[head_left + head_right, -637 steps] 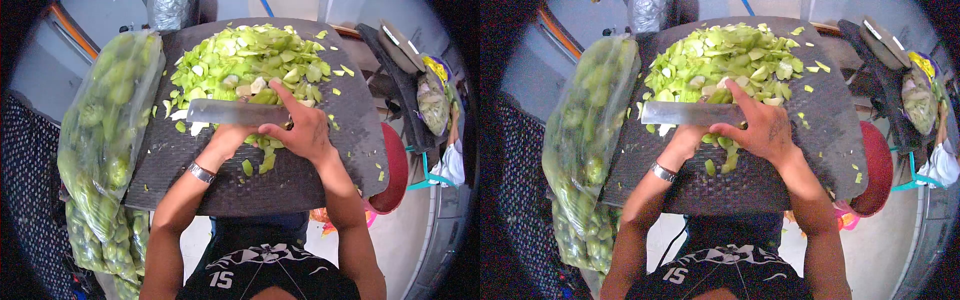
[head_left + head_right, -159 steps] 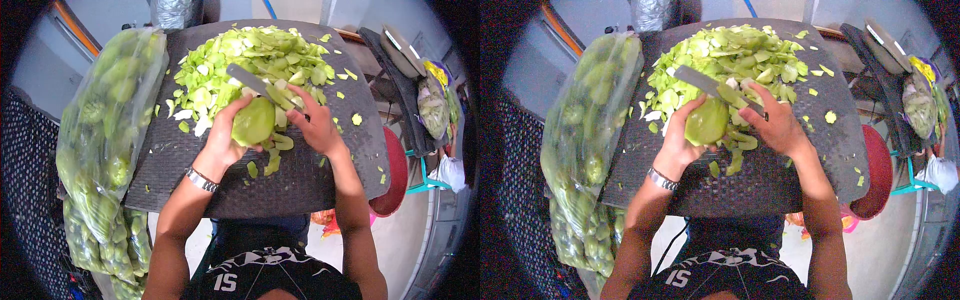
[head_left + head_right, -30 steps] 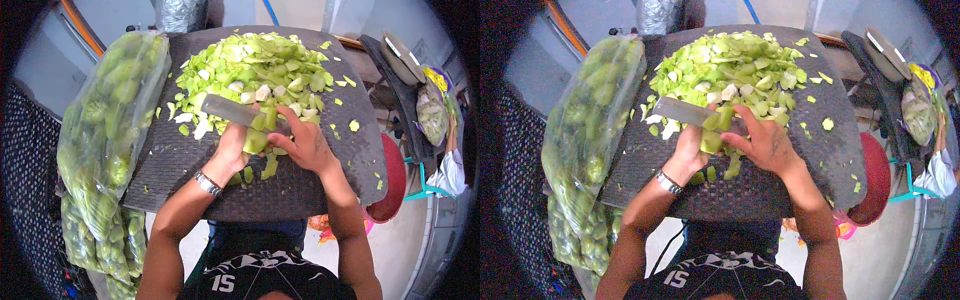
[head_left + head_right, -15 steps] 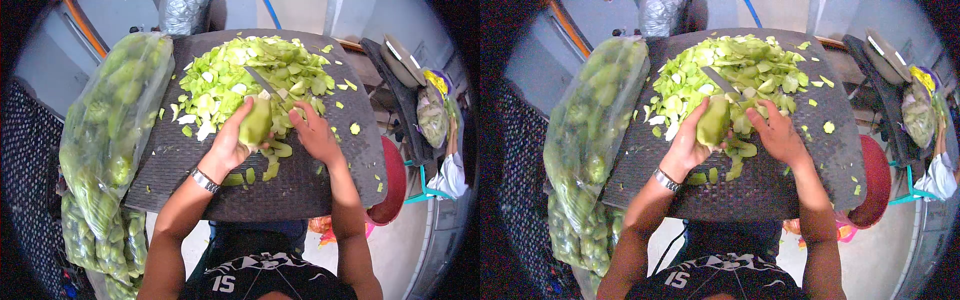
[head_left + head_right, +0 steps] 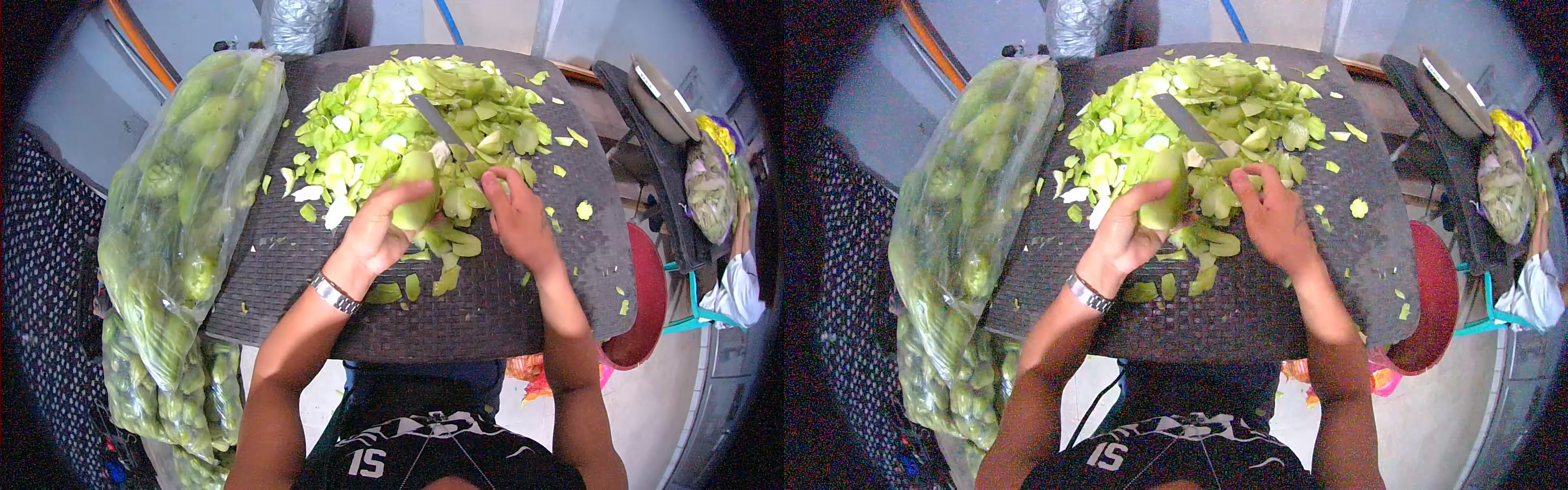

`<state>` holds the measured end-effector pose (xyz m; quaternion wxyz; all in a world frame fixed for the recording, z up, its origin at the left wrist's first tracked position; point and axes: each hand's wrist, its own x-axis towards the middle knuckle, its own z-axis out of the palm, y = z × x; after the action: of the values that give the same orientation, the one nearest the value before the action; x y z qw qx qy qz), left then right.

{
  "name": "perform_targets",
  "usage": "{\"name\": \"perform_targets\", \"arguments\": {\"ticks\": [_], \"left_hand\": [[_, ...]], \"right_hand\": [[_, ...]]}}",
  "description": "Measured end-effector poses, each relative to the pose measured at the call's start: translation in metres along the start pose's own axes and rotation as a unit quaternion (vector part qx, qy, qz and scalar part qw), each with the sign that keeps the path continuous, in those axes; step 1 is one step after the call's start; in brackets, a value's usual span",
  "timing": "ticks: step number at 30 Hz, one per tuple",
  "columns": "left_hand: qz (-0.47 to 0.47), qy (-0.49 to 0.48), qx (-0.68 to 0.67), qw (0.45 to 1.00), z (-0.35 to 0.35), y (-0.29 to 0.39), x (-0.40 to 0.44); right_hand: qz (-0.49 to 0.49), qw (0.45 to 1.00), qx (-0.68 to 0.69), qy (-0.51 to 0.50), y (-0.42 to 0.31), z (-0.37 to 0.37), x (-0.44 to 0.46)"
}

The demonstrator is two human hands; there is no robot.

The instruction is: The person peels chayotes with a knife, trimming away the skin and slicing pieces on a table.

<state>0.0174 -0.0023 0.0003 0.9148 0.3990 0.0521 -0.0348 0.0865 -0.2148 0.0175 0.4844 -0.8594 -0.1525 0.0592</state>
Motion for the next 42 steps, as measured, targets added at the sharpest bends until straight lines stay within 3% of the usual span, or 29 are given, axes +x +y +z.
{"name": "perform_targets", "arguments": {"ticks": [4, 7, 11, 16, 19, 21, 25, 28, 35, 38, 42], "left_hand": [[0.002, 0.091, 0.019, 0.996, 0.003, 0.004, 0.004], [0.005, 0.095, 0.015, 0.995, 0.001, 0.004, 0.004], [-0.019, 0.114, 0.015, 0.993, 0.007, 0.009, -0.001], [-0.052, 0.103, -0.047, 0.992, 0.003, 0.011, 0.003], [-0.058, 0.113, -0.056, 0.99, 0.002, 0.008, 0.005], [-0.04, 0.078, -0.031, 0.996, 0.001, 0.01, 0.002], [-0.004, 0.055, 0.023, 0.998, 0.004, 0.012, -0.004], [0.004, -0.101, 0.114, 0.988, 0.003, 0.015, -0.004], [-0.006, -0.14, 0.166, 0.976, 0.007, 0.005, -0.005], [0.097, -0.01, 0.089, 0.991, 0.008, 0.001, 0.0], [0.131, 0.104, -0.057, 0.984, 0.002, 0.018, -0.001]], "right_hand": [[-0.064, 0.998, -0.001, -0.003, -0.004, 0.007, -0.006], [-0.053, 0.996, 0.053, -0.043, -0.004, 0.013, -0.011], [0.038, 0.995, 0.044, -0.077, 0.003, 0.004, -0.006], [0.095, 0.979, 0.18, -0.032, -0.002, -0.003, -0.005], [0.121, 0.986, 0.089, -0.078, -0.01, -0.014, -0.001], [0.069, 0.998, 0.003, -0.002, -0.005, -0.009, 0.001], [-0.035, 0.99, -0.046, 0.129, 0.008, -0.003, 0.003], [-0.042, 0.984, -0.121, 0.123, -0.004, -0.006, -0.002], [-0.061, 0.986, -0.126, 0.086, -0.012, -0.004, -0.007], [-0.044, 0.988, -0.127, 0.08, -0.013, -0.006, -0.008], [-0.044, 0.986, -0.128, 0.1, 0.003, -0.003, -0.001]]}}
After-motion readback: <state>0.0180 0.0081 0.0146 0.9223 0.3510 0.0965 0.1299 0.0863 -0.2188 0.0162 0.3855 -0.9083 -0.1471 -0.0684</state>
